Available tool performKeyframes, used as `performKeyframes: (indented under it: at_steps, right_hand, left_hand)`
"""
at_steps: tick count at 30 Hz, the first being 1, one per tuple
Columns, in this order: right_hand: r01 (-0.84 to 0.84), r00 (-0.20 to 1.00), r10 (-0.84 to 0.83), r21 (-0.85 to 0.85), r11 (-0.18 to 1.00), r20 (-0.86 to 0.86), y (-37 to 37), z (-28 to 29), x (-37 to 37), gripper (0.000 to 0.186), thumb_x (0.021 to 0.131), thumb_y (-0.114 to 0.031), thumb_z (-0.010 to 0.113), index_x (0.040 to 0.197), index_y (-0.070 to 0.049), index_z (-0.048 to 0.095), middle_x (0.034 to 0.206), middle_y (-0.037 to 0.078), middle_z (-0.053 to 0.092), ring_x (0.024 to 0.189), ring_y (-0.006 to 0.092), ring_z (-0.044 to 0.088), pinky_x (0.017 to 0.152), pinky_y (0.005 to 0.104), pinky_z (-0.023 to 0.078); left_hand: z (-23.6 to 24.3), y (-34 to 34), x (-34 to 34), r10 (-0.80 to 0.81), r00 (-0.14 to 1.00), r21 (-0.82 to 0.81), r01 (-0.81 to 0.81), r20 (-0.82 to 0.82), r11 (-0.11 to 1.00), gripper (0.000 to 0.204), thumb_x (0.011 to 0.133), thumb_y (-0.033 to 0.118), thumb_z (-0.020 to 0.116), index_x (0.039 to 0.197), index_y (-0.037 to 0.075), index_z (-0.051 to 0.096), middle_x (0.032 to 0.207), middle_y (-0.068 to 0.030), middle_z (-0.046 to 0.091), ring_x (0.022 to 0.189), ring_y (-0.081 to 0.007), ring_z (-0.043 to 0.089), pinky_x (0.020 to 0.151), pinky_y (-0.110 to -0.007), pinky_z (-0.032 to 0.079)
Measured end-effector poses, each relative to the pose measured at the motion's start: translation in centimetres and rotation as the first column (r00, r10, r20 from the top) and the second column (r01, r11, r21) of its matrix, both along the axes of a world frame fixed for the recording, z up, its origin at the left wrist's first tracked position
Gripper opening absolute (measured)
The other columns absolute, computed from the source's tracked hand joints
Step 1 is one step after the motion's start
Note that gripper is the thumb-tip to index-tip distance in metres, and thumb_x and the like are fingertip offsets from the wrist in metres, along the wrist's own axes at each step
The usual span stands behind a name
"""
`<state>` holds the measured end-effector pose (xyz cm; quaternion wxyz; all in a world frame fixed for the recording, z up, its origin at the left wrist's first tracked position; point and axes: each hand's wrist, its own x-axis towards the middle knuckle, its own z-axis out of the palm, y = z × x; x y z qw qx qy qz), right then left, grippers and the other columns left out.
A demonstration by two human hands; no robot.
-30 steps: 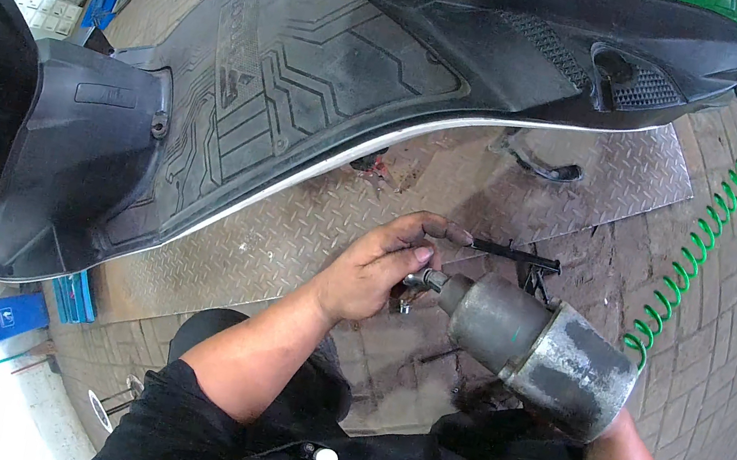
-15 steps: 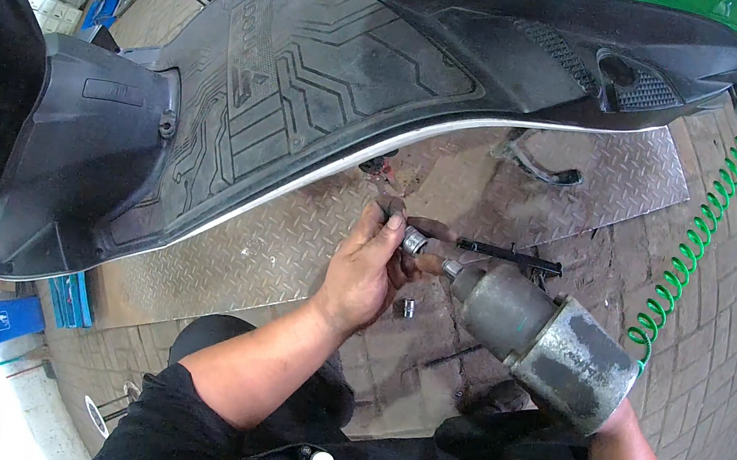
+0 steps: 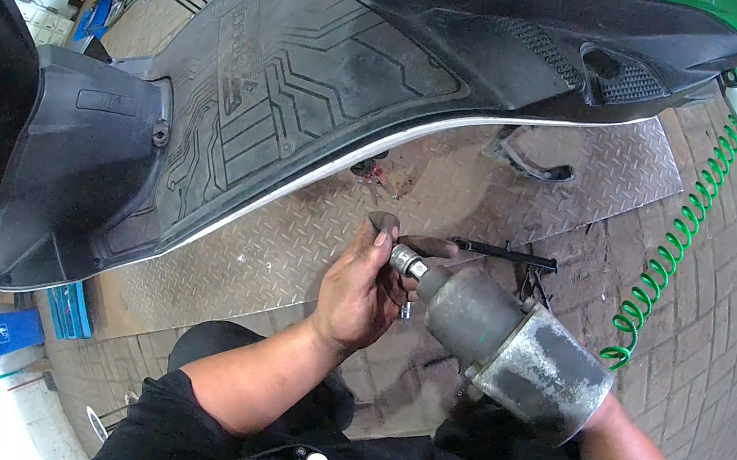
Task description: The person removes a bolt from a scooter frame using a pneumatic impact wrench, then manually attaches and tightens a kickstand bracket and spring before retrieving a socket from a toolbox and further securing the components.
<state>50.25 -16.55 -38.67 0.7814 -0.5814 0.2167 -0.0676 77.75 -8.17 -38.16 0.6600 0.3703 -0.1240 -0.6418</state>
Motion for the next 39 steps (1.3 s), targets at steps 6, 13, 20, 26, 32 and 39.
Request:
performKeyframes:
  at_steps: [6, 13, 20, 26, 32, 39]
  right_hand:
    - [-0.095, 0.984, 0.172, -0.720, 0.687, 0.035, -0.2, -0.8, -0.3, 0.046, 0.080, -0.032, 0.067, 0.120, -0.011, 0.058, 0.127, 0.009, 0.055, 0.122, 0.0252, 0.047, 0.103, 0.0383, 0.033]
    - [-0.105, 0.992, 0.100, 0.066, 0.992, 0.073, 0.6, -0.6, -0.9, 0.044, 0.082, -0.019, 0.063, 0.125, -0.011, 0.055, 0.129, 0.011, 0.053, 0.122, 0.0286, 0.047, 0.104, 0.0395, 0.032]
    - [-0.211, 0.964, 0.260, -0.777, 0.594, -0.063, -0.5, -0.3, 0.1, 0.041, 0.079, -0.023, 0.067, 0.117, -0.008, 0.059, 0.121, 0.009, 0.058, 0.116, 0.0300, 0.051, 0.100, 0.0400, 0.037]
    - [-0.085, 0.994, 0.103, -0.329, 0.940, 0.036, -1.1, 2.1, 1.3, 0.047, 0.069, -0.028, 0.073, 0.104, 0.000, 0.060, 0.100, 0.018, 0.062, 0.092, 0.0367, 0.061, 0.082, 0.0413, 0.048]
    - [0.028, 0.966, 0.113, -0.533, 0.845, 0.231, -1.3, 1.4, 1.6, 0.047, 0.063, -0.028, 0.075, 0.097, 0.001, 0.059, 0.088, 0.018, 0.062, 0.081, 0.0384, 0.060, 0.073, 0.0424, 0.048]
    - [-0.055, 0.984, 0.137, -0.548, 0.835, 0.111, -1.5, 1.4, 0.9, 0.046, 0.062, -0.029, 0.075, 0.095, -0.001, 0.059, 0.087, 0.017, 0.061, 0.081, 0.0378, 0.059, 0.072, 0.0428, 0.047]
  left_hand:
    - [0.7, -0.6, -1.3, 0.057, 0.980, -0.147, -0.086, -0.191, 0.985, 0.030, 0.100, 0.025, 0.031, 0.124, 0.009, 0.038, 0.136, -0.0244, 0.039, 0.116, -0.0370, 0.050, 0.099, -0.048, 0.039]
    - [1.9, -0.7, -1.5, 0.129, 0.953, -0.149, -0.174, -0.273, 0.973, 0.035, 0.096, 0.016, 0.030, 0.130, 0.008, 0.033, 0.147, -0.0194, 0.025, 0.124, -0.0465, 0.039, 0.105, -0.045, 0.034]
    - [1.7, -0.7, 0.1, 0.005, 0.990, -0.073, 0.005, 0.141, 0.997, 0.030, 0.097, 0.024, 0.035, 0.116, 0.003, 0.047, 0.122, -0.0157, 0.052, 0.106, -0.0267, 0.055, 0.091, -0.037, 0.043]
    - [1.1, -0.2, 0.5, -0.027, 0.896, 0.111, -0.025, 0.444, 0.994, 0.038, 0.098, 0.040, 0.042, 0.102, 0.004, 0.054, 0.075, 0.0002, 0.052, 0.063, -0.0066, 0.046, 0.056, -0.022, 0.037]
    - [1.2, -0.2, 0.5, -0.043, 0.897, 0.112, -0.008, 0.440, 0.994, 0.039, 0.097, 0.041, 0.043, 0.097, 0.004, 0.057, 0.074, 0.0010, 0.053, 0.062, -0.0057, 0.046, 0.055, -0.021, 0.036]
    - [1.4, 0.0, 0.4, -0.121, 0.877, 0.190, 0.035, 0.465, 0.981, 0.038, 0.097, 0.037, 0.043, 0.100, 0.002, 0.058, 0.077, -0.0008, 0.054, 0.067, -0.0083, 0.049, 0.059, -0.022, 0.038]
